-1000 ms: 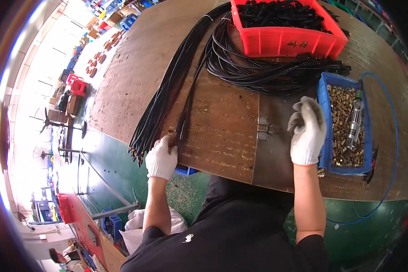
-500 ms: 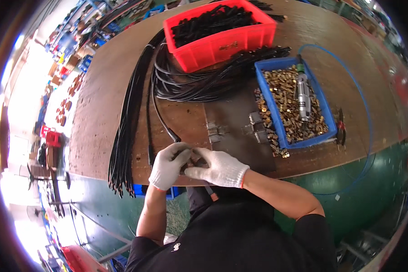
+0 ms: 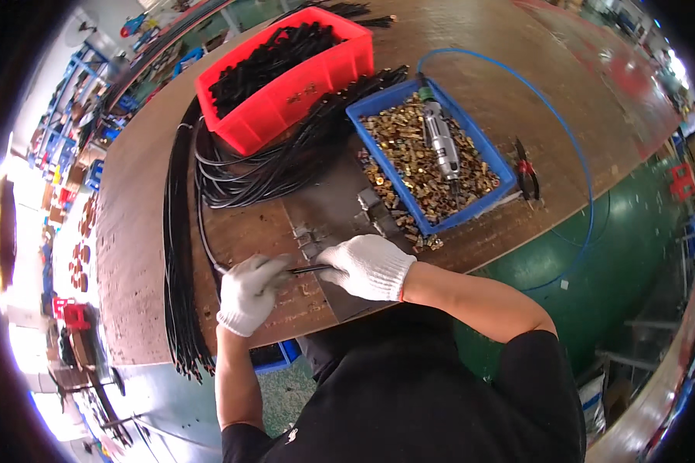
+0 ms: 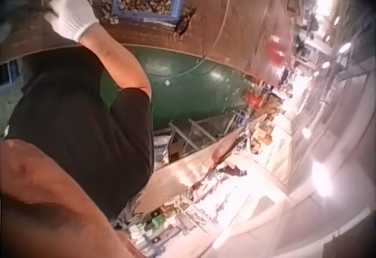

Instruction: Assemble metal connectors and plastic caps onto the ends of black electrical cables using a pneumatic tool.

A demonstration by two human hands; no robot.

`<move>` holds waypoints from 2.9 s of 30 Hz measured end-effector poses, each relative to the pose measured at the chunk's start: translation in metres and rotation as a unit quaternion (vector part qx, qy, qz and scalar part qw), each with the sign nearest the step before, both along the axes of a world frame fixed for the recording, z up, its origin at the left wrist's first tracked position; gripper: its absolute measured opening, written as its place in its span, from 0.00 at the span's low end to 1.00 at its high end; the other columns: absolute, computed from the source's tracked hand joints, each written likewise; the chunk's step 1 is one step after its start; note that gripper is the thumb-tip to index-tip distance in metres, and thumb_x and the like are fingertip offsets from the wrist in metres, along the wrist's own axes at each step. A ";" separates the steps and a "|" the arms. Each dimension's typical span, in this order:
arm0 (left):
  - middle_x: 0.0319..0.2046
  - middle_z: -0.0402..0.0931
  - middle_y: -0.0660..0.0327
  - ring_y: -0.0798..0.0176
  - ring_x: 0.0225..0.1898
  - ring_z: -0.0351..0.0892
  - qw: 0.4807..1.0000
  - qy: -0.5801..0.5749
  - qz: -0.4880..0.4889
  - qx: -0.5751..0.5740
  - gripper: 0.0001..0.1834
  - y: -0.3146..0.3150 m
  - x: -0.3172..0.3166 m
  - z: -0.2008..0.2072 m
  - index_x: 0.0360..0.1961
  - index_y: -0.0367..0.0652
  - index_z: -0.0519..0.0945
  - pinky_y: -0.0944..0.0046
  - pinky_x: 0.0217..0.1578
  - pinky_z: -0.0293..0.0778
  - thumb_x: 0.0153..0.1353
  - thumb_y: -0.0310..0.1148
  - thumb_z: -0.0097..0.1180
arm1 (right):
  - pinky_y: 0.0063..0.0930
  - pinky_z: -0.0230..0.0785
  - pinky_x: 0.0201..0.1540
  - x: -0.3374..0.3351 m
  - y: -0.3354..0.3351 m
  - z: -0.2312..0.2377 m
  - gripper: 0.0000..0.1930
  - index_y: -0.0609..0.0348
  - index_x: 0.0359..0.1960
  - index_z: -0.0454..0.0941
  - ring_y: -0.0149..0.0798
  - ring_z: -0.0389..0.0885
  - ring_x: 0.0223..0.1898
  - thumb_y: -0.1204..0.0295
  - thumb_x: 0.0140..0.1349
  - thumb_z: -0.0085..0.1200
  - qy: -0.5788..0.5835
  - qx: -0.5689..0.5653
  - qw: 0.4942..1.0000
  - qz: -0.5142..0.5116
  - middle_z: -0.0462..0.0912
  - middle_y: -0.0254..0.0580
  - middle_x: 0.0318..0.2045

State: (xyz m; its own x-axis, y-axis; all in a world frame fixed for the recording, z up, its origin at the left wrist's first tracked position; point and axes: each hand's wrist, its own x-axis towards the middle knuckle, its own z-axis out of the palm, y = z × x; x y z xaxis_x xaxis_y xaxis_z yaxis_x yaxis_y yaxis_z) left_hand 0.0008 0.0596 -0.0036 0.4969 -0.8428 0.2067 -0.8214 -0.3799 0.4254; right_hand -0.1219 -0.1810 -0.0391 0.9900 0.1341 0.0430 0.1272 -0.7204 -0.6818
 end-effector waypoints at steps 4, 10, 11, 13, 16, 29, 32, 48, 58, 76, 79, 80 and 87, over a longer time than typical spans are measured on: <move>0.31 0.83 0.56 0.48 0.34 0.86 1.000 -0.002 0.007 -0.003 0.16 -0.004 -0.002 0.001 0.48 0.52 0.89 0.52 0.36 0.80 0.58 0.30 0.69 | 0.45 0.81 0.36 -0.005 -0.001 0.000 0.13 0.54 0.44 0.87 0.53 0.90 0.33 0.58 0.70 0.62 -0.085 -0.105 0.991 -0.015 0.89 0.49 0.32; 0.31 0.84 0.53 0.46 0.33 0.86 0.997 0.021 -0.036 0.062 0.15 -0.029 -0.007 -0.009 0.51 0.50 0.88 0.51 0.34 0.80 0.62 0.33 0.67 | 0.45 0.79 0.28 0.001 -0.002 0.002 0.17 0.53 0.30 0.83 0.49 0.90 0.27 0.54 0.71 0.58 -0.131 -0.197 0.972 -0.005 0.86 0.45 0.22; 0.31 0.84 0.53 0.46 0.33 0.86 0.997 0.023 -0.039 0.060 0.15 -0.031 -0.006 -0.009 0.51 0.50 0.88 0.51 0.34 0.80 0.62 0.33 0.67 | 0.45 0.79 0.28 -0.001 -0.005 0.003 0.17 0.53 0.30 0.83 0.49 0.90 0.27 0.54 0.71 0.58 -0.129 -0.199 0.972 -0.006 0.86 0.45 0.22; 0.33 0.86 0.52 0.46 0.34 0.87 0.994 0.049 -0.062 0.073 0.14 -0.035 -0.004 -0.010 0.50 0.47 0.88 0.51 0.35 0.81 0.63 0.30 0.65 | 0.46 0.79 0.29 -0.005 -0.020 0.008 0.17 0.52 0.30 0.85 0.50 0.90 0.27 0.54 0.71 0.58 -0.085 -0.192 0.978 0.018 0.86 0.46 0.22; 0.35 0.86 0.49 0.44 0.36 0.87 0.990 0.136 -0.009 0.034 0.13 -0.026 -0.005 -0.009 0.50 0.44 0.88 0.52 0.38 0.81 0.65 0.28 0.63 | 0.41 0.81 0.32 -0.010 -0.072 0.034 0.09 0.43 0.33 0.88 0.45 0.90 0.30 0.57 0.67 0.62 -0.156 -0.233 0.960 -0.024 0.88 0.35 0.28; 0.39 0.85 0.47 0.42 0.39 0.87 0.977 0.208 0.039 -0.031 0.15 -0.031 0.000 -0.018 0.54 0.42 0.86 0.52 0.42 0.81 0.67 0.27 0.63 | 0.49 0.74 0.52 0.011 -0.163 0.044 0.09 0.49 0.40 0.86 0.52 0.82 0.46 0.72 0.59 0.57 -0.014 -0.454 0.891 -0.021 0.86 0.45 0.37; 0.38 0.85 0.48 0.42 0.40 0.86 0.980 0.190 0.041 -0.032 0.16 -0.032 -0.001 -0.021 0.56 0.44 0.85 0.52 0.42 0.81 0.68 0.28 0.64 | 0.50 0.76 0.48 0.015 -0.159 0.032 0.08 0.51 0.38 0.86 0.56 0.83 0.42 0.74 0.60 0.56 -0.030 -0.442 0.895 -0.049 0.84 0.51 0.34; 0.35 0.84 0.47 0.50 0.34 0.85 0.978 0.197 0.038 -0.050 0.24 -0.022 -0.004 -0.016 0.64 0.45 0.84 0.58 0.42 0.79 0.68 0.21 0.57 | 0.37 0.85 0.39 -0.016 -0.126 0.046 0.10 0.62 0.45 0.81 0.43 0.91 0.40 0.75 0.70 0.47 -0.116 0.446 0.843 -0.277 0.86 0.42 0.38; 0.34 0.84 0.46 0.50 0.34 0.87 0.975 0.175 0.098 -0.094 0.20 -0.009 -0.012 -0.011 0.60 0.40 0.85 0.59 0.40 0.79 0.68 0.21 0.58 | 0.31 0.86 0.38 0.021 -0.009 -0.007 0.09 0.62 0.50 0.84 0.39 0.90 0.40 0.77 0.71 0.60 0.130 0.676 0.683 -0.244 0.90 0.45 0.43; 0.27 0.78 0.50 0.50 0.27 0.82 0.978 0.145 0.066 -0.132 0.25 -0.009 -0.011 -0.019 0.65 0.49 0.84 0.55 0.33 0.77 0.66 0.22 0.59 | 0.30 0.86 0.34 0.028 0.008 -0.012 0.12 0.64 0.54 0.84 0.37 0.92 0.38 0.69 0.77 0.58 0.162 0.697 0.680 -0.159 0.91 0.47 0.42; 0.26 0.78 0.50 0.50 0.27 0.82 0.979 0.142 0.066 -0.132 0.25 -0.010 -0.011 -0.021 0.64 0.48 0.84 0.55 0.33 0.77 0.66 0.22 0.60 | 0.31 0.87 0.35 0.028 0.007 -0.015 0.12 0.63 0.54 0.84 0.40 0.92 0.40 0.70 0.76 0.60 0.167 0.705 0.673 -0.150 0.91 0.47 0.44; 0.26 0.78 0.50 0.50 0.27 0.82 0.978 0.136 0.065 -0.145 0.25 -0.011 -0.011 -0.024 0.64 0.48 0.85 0.55 0.33 0.77 0.66 0.21 0.60 | 0.31 0.87 0.35 0.028 0.007 -0.015 0.12 0.64 0.54 0.84 0.40 0.92 0.39 0.70 0.76 0.60 0.167 0.705 0.673 -0.147 0.91 0.47 0.44; 0.27 0.80 0.50 0.47 0.27 0.83 0.984 0.112 0.079 -0.110 0.24 -0.011 -0.013 -0.020 0.62 0.48 0.86 0.54 0.33 0.78 0.64 0.23 0.61 | 0.32 0.88 0.35 0.028 0.008 -0.014 0.13 0.65 0.54 0.84 0.40 0.92 0.38 0.70 0.75 0.60 0.170 0.696 0.678 -0.164 0.91 0.48 0.44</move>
